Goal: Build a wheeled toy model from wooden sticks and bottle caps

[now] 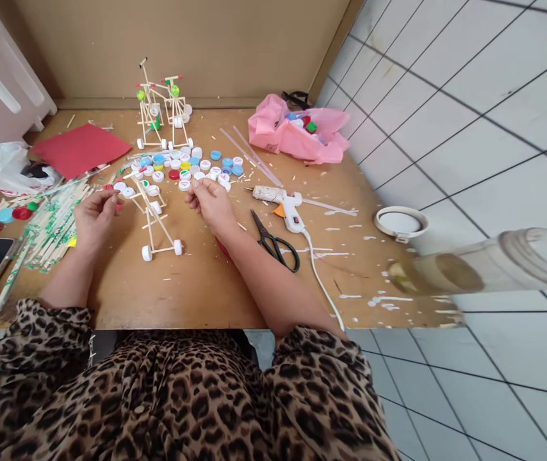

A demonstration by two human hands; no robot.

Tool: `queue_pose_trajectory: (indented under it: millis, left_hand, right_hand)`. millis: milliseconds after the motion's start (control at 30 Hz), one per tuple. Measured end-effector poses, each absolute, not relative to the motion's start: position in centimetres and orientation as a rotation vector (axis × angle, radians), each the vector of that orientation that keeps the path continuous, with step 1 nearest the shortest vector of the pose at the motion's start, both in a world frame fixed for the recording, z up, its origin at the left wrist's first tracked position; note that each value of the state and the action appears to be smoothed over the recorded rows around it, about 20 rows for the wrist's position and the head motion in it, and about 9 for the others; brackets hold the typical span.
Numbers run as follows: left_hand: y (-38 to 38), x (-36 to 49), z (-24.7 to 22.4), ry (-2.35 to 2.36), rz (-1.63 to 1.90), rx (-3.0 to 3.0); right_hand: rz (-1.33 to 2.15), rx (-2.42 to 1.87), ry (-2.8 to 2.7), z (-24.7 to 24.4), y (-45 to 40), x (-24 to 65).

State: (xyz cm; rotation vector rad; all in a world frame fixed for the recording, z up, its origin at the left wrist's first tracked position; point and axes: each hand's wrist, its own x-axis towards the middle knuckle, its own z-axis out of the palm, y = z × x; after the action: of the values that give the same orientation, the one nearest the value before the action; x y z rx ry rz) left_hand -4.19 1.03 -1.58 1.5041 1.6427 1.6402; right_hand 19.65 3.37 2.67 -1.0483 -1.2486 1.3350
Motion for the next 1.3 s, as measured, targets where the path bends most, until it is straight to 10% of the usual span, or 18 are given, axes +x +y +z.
queue_pose_trajectory:
  millis: [1300]
  left_hand:
    - [1.2, -2.6, -0.3, 1.463, 1.638, 1.301]
  right_hand:
    - [1.449, -0.983, -1.621, 0.5, 3.3, 18.3]
